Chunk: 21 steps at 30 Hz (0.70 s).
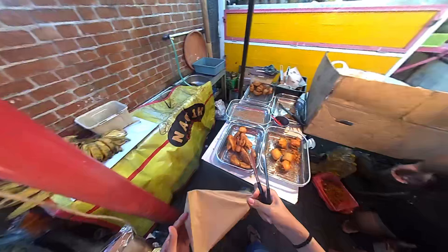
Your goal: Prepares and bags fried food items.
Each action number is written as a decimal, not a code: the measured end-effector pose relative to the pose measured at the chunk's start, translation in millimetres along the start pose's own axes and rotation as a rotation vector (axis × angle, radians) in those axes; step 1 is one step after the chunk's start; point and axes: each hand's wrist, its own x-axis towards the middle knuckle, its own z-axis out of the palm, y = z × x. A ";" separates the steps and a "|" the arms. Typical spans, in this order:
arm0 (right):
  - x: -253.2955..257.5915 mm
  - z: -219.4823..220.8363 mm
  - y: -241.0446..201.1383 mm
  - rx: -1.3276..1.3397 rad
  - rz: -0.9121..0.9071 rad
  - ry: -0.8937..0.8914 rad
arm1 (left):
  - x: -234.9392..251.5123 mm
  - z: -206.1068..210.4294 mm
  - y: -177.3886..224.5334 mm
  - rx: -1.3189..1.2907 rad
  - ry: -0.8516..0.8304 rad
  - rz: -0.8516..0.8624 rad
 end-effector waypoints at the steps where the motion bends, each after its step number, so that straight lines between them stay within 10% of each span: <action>1: -2.4 -3.9 -5.1 0.022 -0.011 0.008 | 8.9 -2.7 -5.1 -0.014 -0.023 -0.009; 9: 5.8 -30.3 -29.3 -0.636 -0.045 0.220 | 69.2 41.4 -43.9 0.253 -0.373 -0.211; 21: 93.7 -133.8 -64.6 -0.496 -0.093 -0.004 | 155.7 177.0 -101.8 0.337 -0.103 -0.435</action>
